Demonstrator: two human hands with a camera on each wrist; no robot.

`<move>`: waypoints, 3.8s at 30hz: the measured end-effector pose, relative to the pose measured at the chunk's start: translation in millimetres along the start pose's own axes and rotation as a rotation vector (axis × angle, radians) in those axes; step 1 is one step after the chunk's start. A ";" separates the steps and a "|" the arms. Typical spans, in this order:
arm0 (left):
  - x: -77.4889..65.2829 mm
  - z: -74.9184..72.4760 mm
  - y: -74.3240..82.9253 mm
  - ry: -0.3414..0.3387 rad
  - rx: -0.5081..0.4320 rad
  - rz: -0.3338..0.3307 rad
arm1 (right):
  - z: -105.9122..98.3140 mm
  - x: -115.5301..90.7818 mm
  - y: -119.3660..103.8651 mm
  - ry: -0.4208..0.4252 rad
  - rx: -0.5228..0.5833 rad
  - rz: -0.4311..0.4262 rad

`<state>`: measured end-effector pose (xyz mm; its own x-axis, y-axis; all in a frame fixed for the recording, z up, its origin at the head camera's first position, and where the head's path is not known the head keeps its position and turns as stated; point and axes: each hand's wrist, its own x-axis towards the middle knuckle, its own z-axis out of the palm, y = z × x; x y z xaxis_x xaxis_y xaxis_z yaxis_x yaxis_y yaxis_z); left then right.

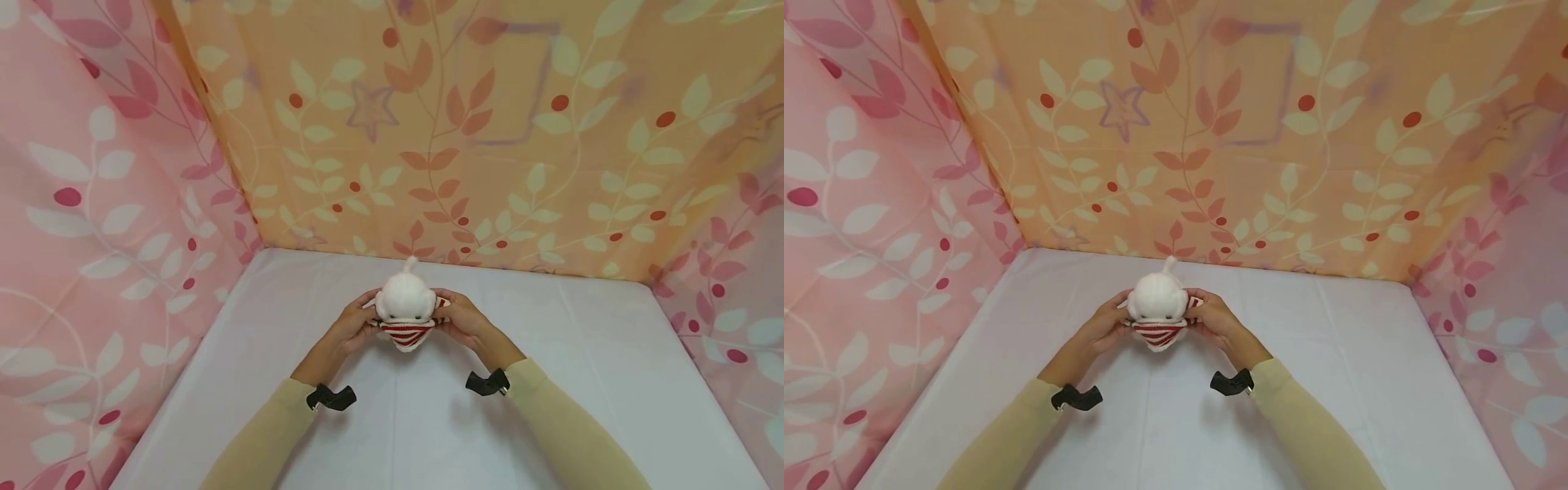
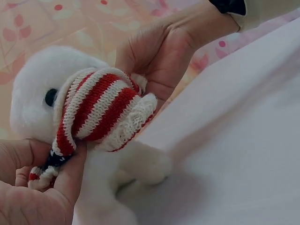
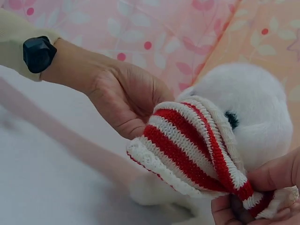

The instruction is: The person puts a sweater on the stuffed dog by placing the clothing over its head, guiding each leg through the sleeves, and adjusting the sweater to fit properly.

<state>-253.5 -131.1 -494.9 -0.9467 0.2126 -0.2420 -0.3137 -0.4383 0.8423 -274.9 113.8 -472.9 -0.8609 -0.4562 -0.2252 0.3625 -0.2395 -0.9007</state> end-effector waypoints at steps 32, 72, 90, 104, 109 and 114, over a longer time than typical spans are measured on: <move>-63.8 1.3 -34.3 0.011 0.161 -0.101 | 42.1 -12.6 -68.1 -0.086 -1.186 -0.452; -36.5 -11.9 -44.8 -0.036 0.865 0.122 | 27.3 6.8 -66.0 -0.073 -1.057 -0.330; -21.8 -40.9 -5.5 0.030 0.972 0.347 | -35.3 -14.1 -18.7 0.232 -0.775 -0.260; 2.7 -42.1 -20.4 -0.105 0.950 0.423 | -18.8 -18.8 26.3 0.118 -0.820 -0.237; 5.6 -37.2 -25.0 -0.042 1.016 0.443 | -24.0 -10.3 37.9 0.111 -0.783 -0.261; 11.1 -29.1 -33.4 -0.033 1.037 0.514 | -27.6 -6.9 42.5 0.126 -0.766 -0.284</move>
<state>-255.7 -139.5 -539.7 -0.9381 0.2463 0.2433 0.3324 0.4438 0.8322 -263.5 130.4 -519.8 -0.9331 -0.3560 0.0505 -0.1796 0.3399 -0.9231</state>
